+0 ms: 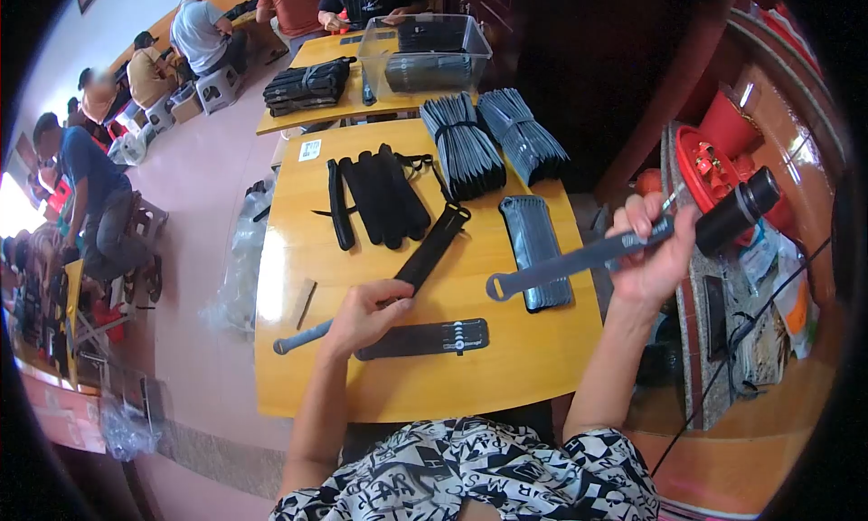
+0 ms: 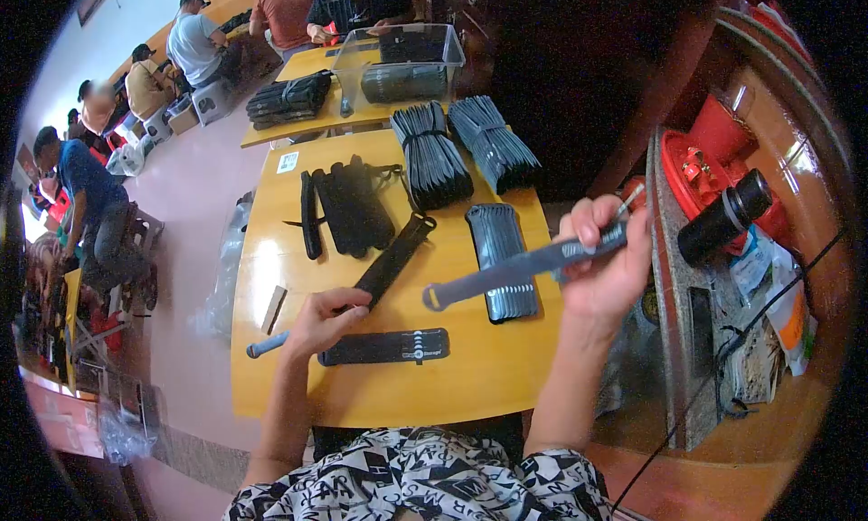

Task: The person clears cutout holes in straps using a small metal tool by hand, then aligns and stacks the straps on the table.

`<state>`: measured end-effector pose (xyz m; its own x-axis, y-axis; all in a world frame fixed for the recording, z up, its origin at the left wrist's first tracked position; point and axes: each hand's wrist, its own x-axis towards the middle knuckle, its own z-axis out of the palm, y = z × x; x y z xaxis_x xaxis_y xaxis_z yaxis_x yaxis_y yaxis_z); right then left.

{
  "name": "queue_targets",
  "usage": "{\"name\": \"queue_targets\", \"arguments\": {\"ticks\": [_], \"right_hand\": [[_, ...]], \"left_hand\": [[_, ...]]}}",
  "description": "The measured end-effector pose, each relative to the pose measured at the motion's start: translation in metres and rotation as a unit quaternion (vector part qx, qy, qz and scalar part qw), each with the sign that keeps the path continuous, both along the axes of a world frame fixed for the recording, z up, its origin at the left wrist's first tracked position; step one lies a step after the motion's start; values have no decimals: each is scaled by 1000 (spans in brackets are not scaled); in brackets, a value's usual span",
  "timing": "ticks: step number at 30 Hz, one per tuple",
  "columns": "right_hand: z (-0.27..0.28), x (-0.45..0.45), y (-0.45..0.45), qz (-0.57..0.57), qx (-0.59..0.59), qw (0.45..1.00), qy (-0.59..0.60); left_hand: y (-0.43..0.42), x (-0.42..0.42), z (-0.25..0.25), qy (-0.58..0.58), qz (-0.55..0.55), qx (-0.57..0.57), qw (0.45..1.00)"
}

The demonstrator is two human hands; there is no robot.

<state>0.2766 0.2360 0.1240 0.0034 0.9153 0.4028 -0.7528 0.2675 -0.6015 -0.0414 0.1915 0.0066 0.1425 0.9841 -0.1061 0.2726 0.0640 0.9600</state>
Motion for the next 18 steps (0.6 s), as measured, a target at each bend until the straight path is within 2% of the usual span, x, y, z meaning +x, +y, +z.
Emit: {"name": "queue_targets", "arguments": {"ticks": [1,4,8,9,10,12,13,16,17,18], "right_hand": [[-3,-1,-8,-8,8,1000,-14],[-5,-11,-31,-63,-5,994,-95],[-8,-32,-55,-41,-15,993,-109],[-9,-38,-61,-4,-13,994,-110],[-12,-47,-67,26,-1,992,-121],[-18,-64,-78,91,22,985,-143],[-19,-66,-82,102,21,980,-168],[-21,-70,-98,126,11,955,-268],[-24,-65,-101,122,10,941,-316],[-27,-60,-103,117,9,924,-364]], "left_hand": [[-4,-5,5,34,-26,-8,999],[-10,-14,17,165,-45,168,971],[-32,-7,31,281,37,257,924],[-37,-5,31,139,10,225,964],[-44,5,32,18,-9,206,978],[-59,32,35,-225,-39,161,960],[-64,38,34,-242,-89,133,957],[-84,32,16,-262,-163,-46,950],[-90,26,18,-230,-189,-100,949],[-97,18,15,-171,-187,-85,964]]}}
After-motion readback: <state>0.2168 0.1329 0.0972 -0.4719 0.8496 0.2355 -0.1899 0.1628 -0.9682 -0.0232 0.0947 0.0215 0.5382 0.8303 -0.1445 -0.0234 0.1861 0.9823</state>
